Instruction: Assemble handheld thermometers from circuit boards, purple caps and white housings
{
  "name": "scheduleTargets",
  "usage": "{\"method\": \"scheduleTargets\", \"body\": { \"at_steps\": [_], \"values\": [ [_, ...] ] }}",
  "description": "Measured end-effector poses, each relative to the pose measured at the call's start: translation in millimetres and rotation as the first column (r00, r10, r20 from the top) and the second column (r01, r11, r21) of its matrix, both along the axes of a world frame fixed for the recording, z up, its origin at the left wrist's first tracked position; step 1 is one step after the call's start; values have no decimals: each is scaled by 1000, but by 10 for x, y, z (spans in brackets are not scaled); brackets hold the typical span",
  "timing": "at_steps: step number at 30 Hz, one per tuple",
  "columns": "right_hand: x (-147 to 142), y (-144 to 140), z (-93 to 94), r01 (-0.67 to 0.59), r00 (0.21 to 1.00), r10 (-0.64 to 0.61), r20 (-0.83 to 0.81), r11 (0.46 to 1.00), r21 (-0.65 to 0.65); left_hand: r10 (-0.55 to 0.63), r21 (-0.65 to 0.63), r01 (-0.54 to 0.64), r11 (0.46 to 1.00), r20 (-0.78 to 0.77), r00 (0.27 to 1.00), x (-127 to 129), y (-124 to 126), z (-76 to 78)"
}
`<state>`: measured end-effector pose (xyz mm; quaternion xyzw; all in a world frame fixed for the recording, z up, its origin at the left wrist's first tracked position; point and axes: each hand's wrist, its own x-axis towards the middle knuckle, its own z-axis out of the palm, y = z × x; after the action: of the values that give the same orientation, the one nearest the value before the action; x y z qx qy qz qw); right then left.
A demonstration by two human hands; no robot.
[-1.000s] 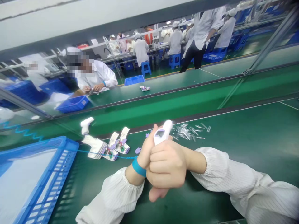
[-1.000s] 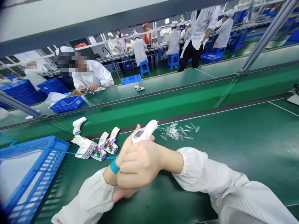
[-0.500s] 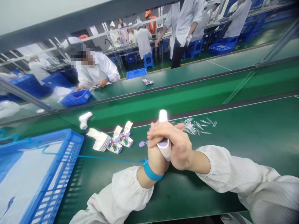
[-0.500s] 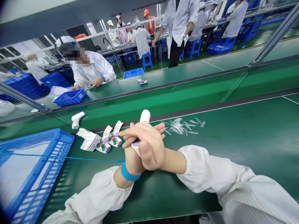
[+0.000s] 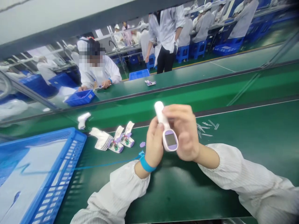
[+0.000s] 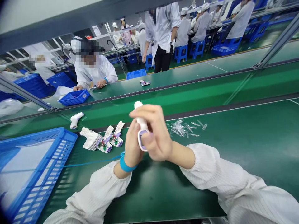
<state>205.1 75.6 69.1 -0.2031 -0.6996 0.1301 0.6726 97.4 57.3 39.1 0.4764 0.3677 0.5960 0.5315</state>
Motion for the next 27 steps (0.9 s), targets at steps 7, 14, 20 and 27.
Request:
{"method": "scheduleTargets", "body": {
  "at_steps": [7, 14, 20, 27],
  "values": [
    [397, 246, 378, -56, 917, 246, 313, 859, -509, 45, 128, -16, 992, -228, 973, -153, 148, 49],
    [602, 435, 411, -34, 846, 389, 365, 722, -691, 69, 196, 72, 978, -630, 774, -350, 204, 148],
    [835, 626, 436, -46, 691, 553, 466, 677, -735, -14, 120, 160, 980, -757, 653, -439, 224, 207],
    [956, 675, 424, -102, 612, 606, 508, 698, -709, -164, 27, 261, 965, -716, 679, -554, 236, 286]
  ]
}}
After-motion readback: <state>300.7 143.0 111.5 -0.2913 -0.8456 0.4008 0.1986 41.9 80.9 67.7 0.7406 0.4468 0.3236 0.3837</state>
